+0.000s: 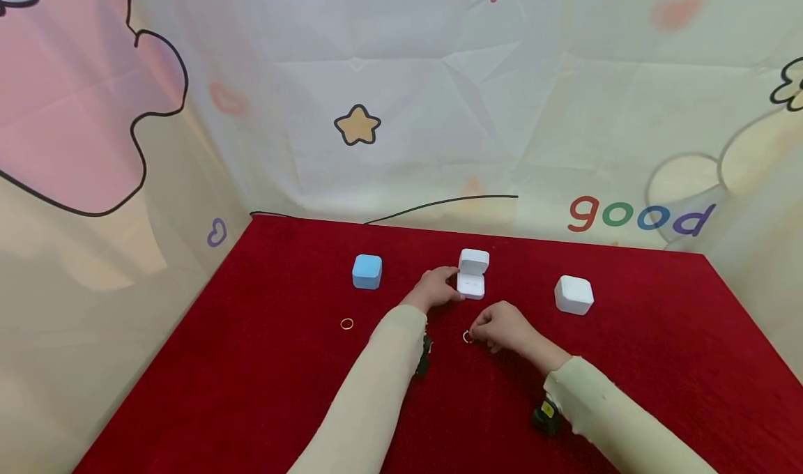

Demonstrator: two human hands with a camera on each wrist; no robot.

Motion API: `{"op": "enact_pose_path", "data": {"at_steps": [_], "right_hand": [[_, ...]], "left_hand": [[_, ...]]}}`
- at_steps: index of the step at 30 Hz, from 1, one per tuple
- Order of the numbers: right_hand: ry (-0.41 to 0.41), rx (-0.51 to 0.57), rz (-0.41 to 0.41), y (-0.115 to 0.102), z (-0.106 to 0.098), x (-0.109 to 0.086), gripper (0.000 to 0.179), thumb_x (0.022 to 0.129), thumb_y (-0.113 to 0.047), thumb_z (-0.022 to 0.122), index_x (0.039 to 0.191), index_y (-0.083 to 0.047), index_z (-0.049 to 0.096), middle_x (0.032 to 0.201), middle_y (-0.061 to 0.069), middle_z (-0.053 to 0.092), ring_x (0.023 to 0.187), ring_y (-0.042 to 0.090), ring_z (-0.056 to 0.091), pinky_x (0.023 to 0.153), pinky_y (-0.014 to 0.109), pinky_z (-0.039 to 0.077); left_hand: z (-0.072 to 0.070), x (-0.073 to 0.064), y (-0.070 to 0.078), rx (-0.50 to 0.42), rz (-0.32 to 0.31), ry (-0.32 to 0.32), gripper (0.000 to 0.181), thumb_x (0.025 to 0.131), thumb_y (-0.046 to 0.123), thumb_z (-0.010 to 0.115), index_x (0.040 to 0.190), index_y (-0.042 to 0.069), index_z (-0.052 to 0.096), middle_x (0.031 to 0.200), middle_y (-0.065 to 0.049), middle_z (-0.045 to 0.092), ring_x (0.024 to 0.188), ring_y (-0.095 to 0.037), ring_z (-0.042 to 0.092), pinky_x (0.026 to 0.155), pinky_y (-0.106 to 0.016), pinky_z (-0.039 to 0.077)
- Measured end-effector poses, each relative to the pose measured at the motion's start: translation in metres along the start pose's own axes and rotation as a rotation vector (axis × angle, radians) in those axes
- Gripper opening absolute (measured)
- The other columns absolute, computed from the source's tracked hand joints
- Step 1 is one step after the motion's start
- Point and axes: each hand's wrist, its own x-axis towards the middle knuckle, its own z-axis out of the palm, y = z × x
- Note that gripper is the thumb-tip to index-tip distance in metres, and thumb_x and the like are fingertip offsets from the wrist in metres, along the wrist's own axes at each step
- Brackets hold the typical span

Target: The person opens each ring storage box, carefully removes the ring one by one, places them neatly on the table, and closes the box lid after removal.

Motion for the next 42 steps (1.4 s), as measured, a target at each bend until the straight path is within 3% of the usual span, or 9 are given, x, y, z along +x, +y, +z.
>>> {"op": "enact_pose_path", "data": {"at_steps": [8,16,29,34,38,42], "right_hand": [[0.002,0.003,0.005,-0.002,-0.001,-0.001,0.014,0.089,-0.007,0.069,0.084,0.003,0.079,0.061,-0.003,0.064,0.051,0.005,0.057,0.053,0.025,0.057],[-0.015,0.084,0.033,0.000,-0.003,-0.004,0.015,0.090,-0.008,0.071,0.086,0.005,0.078,0.063,-0.002,0.062,0.053,0.006,0.058,0.055,0.025,0.058],[-0.066,0.231,0.071,0.004,-0.012,-0.004,0.024,0.097,-0.014,0.064,0.108,0.006,0.072,0.083,-0.003,0.068,0.072,0.010,0.058,0.063,0.025,0.058],[0.001,0.276,0.081,0.001,-0.018,-0.005,0.033,0.101,-0.018,0.060,0.118,0.010,0.066,0.093,0.003,0.071,0.079,0.008,0.063,0.070,0.025,0.058],[0.069,0.289,0.099,0.000,-0.022,-0.003,0.037,0.103,-0.021,0.056,0.122,0.011,0.063,0.104,0.015,0.073,0.084,0.005,0.065,0.073,0.024,0.056],[0.117,0.301,0.123,-0.003,-0.026,0.000,0.042,0.106,-0.026,0.051,0.129,0.009,0.057,0.118,0.023,0.068,0.093,0.011,0.065,0.075,0.023,0.054]], "left_hand": [[0.000,-0.002,0.002,0.009,-0.007,-0.003,0.061,0.095,0.014,0.072,0.151,0.008,0.050,0.157,-0.009,0.051,0.141,-0.028,0.044,0.119,-0.042,0.042],[0.000,-0.003,0.002,0.000,-0.011,0.000,0.060,0.095,0.014,0.072,0.151,0.008,0.051,0.156,-0.009,0.052,0.139,-0.027,0.044,0.118,-0.042,0.043],[0.001,0.000,-0.001,0.006,-0.010,0.002,0.060,0.095,0.014,0.071,0.151,0.008,0.050,0.158,-0.009,0.051,0.143,-0.028,0.043,0.121,-0.043,0.040],[0.000,-0.001,-0.001,-0.007,-0.008,0.000,0.061,0.095,0.012,0.071,0.151,0.006,0.050,0.158,-0.011,0.049,0.145,-0.030,0.042,0.122,-0.044,0.039],[0.001,0.000,-0.001,-0.003,-0.006,0.002,0.061,0.095,0.012,0.071,0.151,0.006,0.050,0.159,-0.011,0.049,0.146,-0.030,0.042,0.122,-0.043,0.039],[0.001,0.002,-0.002,0.007,-0.016,0.000,0.062,0.095,0.013,0.071,0.152,0.007,0.049,0.160,-0.010,0.048,0.146,-0.029,0.041,0.122,-0.043,0.039]]}}
